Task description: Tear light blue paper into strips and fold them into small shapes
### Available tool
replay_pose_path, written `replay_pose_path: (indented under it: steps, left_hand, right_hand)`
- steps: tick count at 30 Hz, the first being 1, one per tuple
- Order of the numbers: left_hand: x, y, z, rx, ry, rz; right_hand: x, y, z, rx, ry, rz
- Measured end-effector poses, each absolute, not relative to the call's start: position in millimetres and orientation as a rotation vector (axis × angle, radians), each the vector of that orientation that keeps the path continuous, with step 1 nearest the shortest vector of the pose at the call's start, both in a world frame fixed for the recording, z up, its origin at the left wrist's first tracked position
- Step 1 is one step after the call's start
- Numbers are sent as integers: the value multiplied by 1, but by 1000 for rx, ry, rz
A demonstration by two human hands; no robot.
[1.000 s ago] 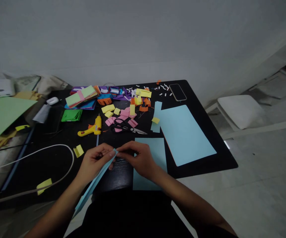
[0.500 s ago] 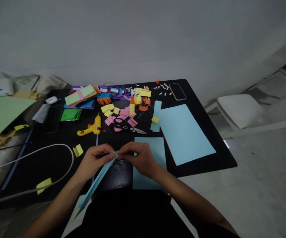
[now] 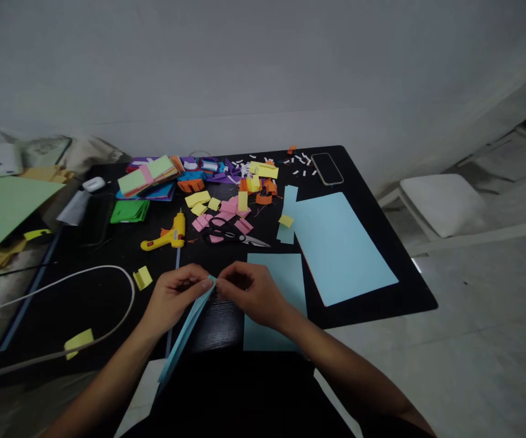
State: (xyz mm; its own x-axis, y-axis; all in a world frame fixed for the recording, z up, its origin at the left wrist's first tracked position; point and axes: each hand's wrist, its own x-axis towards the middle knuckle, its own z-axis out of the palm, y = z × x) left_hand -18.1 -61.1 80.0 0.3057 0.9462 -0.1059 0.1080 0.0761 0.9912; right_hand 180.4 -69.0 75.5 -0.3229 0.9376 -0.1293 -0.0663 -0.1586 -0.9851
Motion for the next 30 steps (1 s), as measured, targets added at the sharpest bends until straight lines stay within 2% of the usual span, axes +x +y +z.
replay_pose_path:
  steps: [12,18,30]
  left_hand:
    - [-14,-62,77,1357,1137,915]
    - [-14,-66,78,1229,1116,805]
    - [-9,-63,78,1292,1092,771]
  right_hand:
    - [178,-67,76,-1194,-1320,1499]
    - [181,-65,78,-1216,-1211,1441]
    - [186,-54,78,-1250,-1386,1564]
